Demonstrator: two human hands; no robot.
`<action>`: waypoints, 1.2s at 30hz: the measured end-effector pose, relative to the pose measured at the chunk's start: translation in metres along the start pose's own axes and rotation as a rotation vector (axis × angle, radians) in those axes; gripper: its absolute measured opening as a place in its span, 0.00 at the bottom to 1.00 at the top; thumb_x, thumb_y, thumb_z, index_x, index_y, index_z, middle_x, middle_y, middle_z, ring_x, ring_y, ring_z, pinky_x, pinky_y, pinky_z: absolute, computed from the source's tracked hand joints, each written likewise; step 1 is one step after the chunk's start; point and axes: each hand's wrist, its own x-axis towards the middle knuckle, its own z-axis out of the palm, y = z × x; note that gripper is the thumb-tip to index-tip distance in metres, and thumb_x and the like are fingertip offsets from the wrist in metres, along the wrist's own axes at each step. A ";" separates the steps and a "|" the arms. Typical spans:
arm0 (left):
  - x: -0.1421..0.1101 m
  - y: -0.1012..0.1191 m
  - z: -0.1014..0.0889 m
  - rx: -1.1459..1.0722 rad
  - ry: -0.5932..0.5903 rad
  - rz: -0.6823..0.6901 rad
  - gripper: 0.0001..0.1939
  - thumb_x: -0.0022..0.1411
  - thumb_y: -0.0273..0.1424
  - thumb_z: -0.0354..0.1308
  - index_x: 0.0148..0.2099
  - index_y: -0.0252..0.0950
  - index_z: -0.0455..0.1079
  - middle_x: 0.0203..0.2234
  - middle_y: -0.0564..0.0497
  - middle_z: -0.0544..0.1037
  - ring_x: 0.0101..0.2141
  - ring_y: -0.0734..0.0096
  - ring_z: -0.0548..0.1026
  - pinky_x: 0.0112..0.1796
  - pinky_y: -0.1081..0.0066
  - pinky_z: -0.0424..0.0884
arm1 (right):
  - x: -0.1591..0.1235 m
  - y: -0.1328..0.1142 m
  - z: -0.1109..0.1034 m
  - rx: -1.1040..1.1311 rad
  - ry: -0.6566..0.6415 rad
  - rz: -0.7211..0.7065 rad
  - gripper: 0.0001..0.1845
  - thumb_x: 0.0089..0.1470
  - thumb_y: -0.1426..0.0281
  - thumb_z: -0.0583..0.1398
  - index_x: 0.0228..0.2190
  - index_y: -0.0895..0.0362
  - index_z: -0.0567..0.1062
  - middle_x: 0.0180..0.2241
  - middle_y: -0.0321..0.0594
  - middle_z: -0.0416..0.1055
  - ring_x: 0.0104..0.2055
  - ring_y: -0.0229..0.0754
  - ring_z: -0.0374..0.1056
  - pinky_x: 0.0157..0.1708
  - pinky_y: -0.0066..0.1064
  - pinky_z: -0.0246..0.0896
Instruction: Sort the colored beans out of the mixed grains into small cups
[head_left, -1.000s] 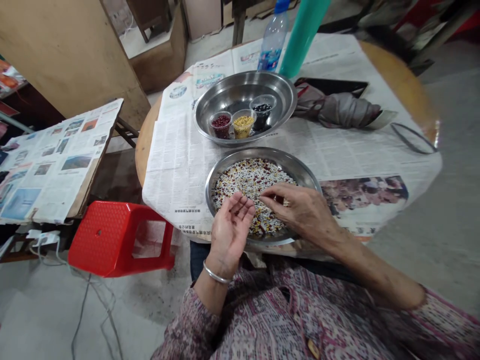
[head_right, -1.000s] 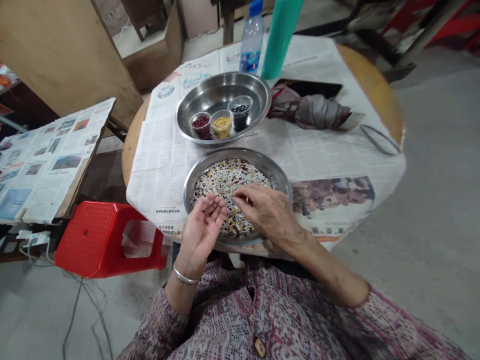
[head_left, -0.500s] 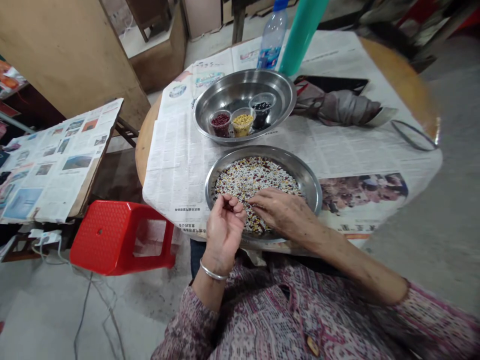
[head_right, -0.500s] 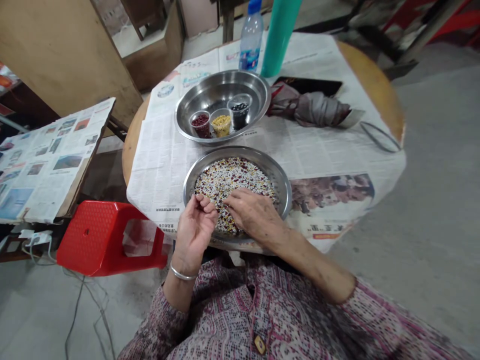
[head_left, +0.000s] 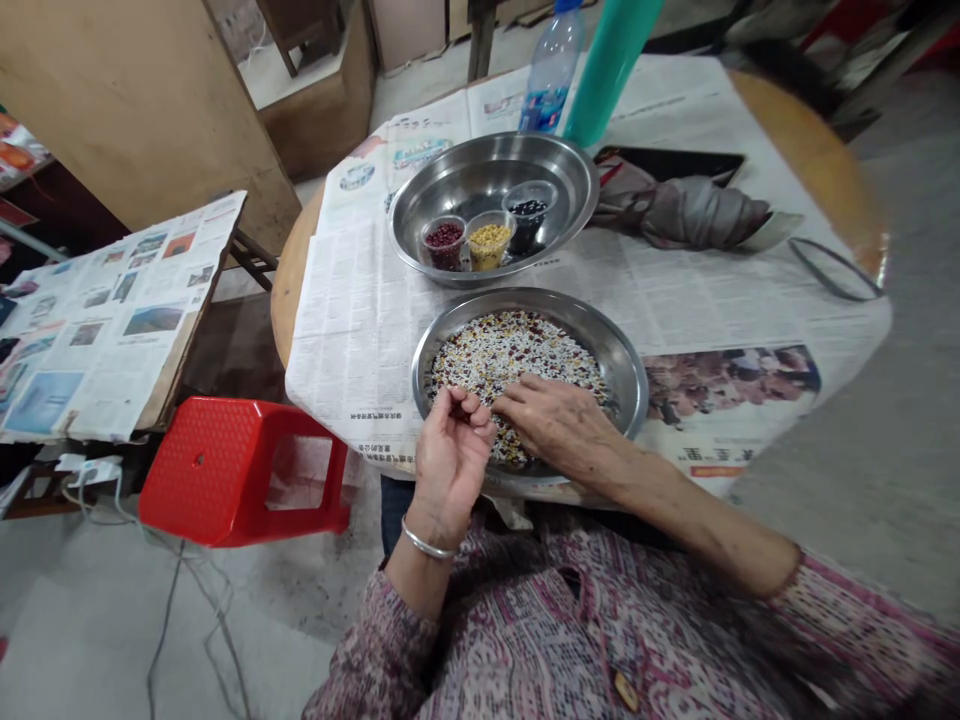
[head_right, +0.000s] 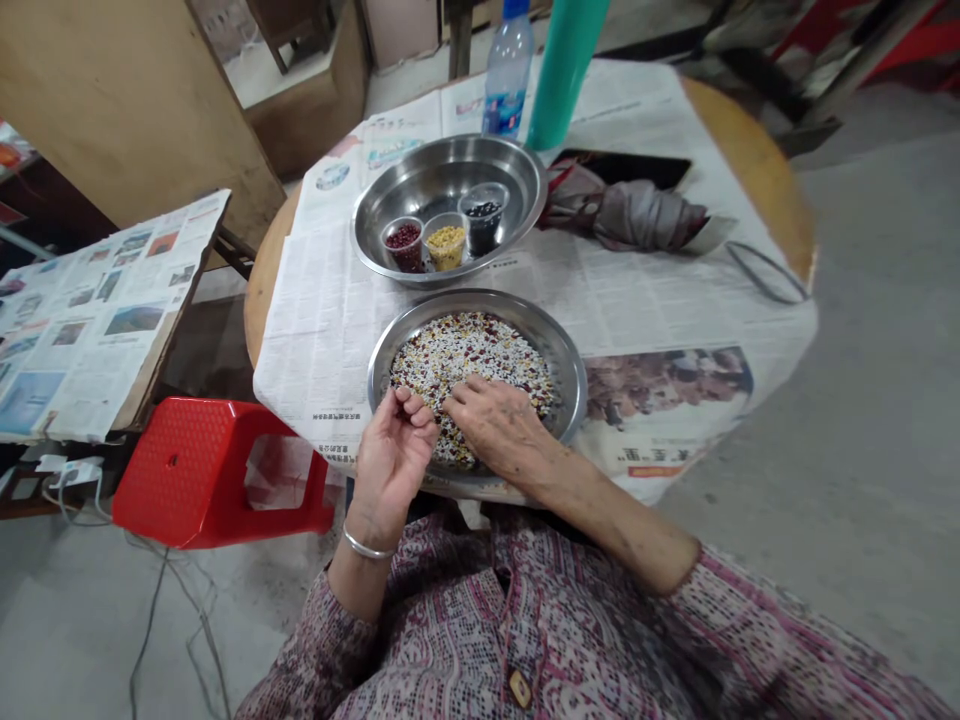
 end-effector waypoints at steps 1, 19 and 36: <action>0.000 0.000 0.000 0.000 -0.004 -0.001 0.19 0.76 0.30 0.43 0.31 0.34 0.65 0.25 0.54 0.62 0.24 0.80 0.60 0.26 0.80 0.61 | 0.000 0.000 0.000 0.000 0.004 -0.008 0.09 0.53 0.81 0.58 0.31 0.57 0.75 0.31 0.44 0.76 0.37 0.46 0.67 0.34 0.34 0.56; -0.001 -0.005 0.001 0.107 0.022 -0.028 0.13 0.71 0.24 0.49 0.41 0.29 0.75 0.35 0.45 0.78 0.36 0.75 0.78 0.44 0.74 0.75 | 0.002 0.008 -0.036 0.540 0.407 0.295 0.12 0.62 0.68 0.57 0.40 0.52 0.81 0.40 0.43 0.81 0.41 0.46 0.77 0.43 0.40 0.72; 0.000 0.004 -0.003 0.105 0.034 0.086 0.11 0.66 0.16 0.52 0.42 0.30 0.75 0.31 0.51 0.76 0.28 0.84 0.73 0.35 0.81 0.71 | -0.009 0.014 0.005 -0.026 0.012 0.076 0.13 0.61 0.76 0.54 0.28 0.56 0.75 0.30 0.44 0.75 0.34 0.44 0.68 0.33 0.34 0.55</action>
